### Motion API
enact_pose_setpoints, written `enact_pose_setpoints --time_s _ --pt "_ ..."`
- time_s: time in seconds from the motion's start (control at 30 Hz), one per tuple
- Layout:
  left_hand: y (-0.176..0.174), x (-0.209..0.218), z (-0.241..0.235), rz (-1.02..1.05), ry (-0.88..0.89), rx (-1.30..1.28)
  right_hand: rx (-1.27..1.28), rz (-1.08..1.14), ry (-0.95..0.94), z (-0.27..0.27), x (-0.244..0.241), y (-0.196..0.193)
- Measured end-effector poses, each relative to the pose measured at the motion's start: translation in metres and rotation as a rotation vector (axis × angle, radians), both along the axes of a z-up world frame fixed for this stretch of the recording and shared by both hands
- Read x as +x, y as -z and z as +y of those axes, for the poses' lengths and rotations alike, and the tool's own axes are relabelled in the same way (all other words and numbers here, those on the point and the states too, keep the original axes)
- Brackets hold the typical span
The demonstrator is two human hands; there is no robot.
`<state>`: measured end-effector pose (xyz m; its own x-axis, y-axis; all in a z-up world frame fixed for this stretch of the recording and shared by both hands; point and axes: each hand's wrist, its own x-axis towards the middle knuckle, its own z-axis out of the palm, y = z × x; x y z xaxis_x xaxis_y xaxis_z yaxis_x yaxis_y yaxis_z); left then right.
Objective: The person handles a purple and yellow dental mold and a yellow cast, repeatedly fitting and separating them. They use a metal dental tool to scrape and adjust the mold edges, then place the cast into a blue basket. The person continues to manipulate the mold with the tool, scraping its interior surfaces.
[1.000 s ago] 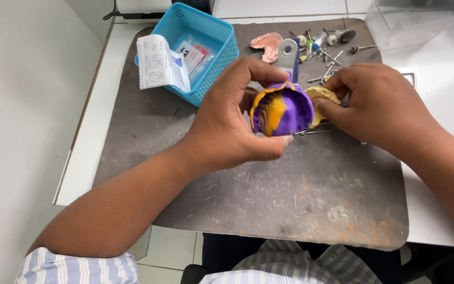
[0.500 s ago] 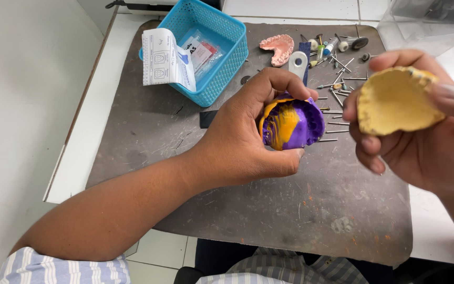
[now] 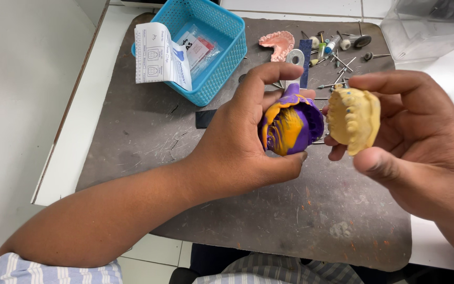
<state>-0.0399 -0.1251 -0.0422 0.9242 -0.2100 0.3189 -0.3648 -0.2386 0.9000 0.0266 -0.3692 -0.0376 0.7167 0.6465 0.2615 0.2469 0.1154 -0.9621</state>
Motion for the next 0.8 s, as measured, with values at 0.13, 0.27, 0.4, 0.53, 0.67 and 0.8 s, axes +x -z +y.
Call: enact_pose_setpoints --time_s 0.13,0.27,0.4,0.53,0.67,0.8 --pt "-0.004 -0.002 -0.001 -0.076 -0.028 0.036 -0.086 -0.222 0.02 0.005 0.002 0.003" --pt "-0.004 -0.002 -0.002 -0.053 0.007 -0.031 -0.073 -0.308 0.019 0.008 0.001 0.007" --pt "0.0 0.0 0.001 0.089 0.145 -0.211 -0.038 -0.381 0.043 0.009 0.002 0.008" --pt "0.007 0.0 0.003 0.119 0.221 -0.289 -0.036 -0.46 0.103 0.01 0.0 0.008" --pt "0.01 0.001 0.006 0.097 0.226 -0.27 -0.103 -0.604 0.174 0.012 -0.005 0.003" --pt "0.008 0.001 0.004 0.085 0.224 -0.27 -0.162 -0.71 0.215 0.013 -0.006 -0.003"
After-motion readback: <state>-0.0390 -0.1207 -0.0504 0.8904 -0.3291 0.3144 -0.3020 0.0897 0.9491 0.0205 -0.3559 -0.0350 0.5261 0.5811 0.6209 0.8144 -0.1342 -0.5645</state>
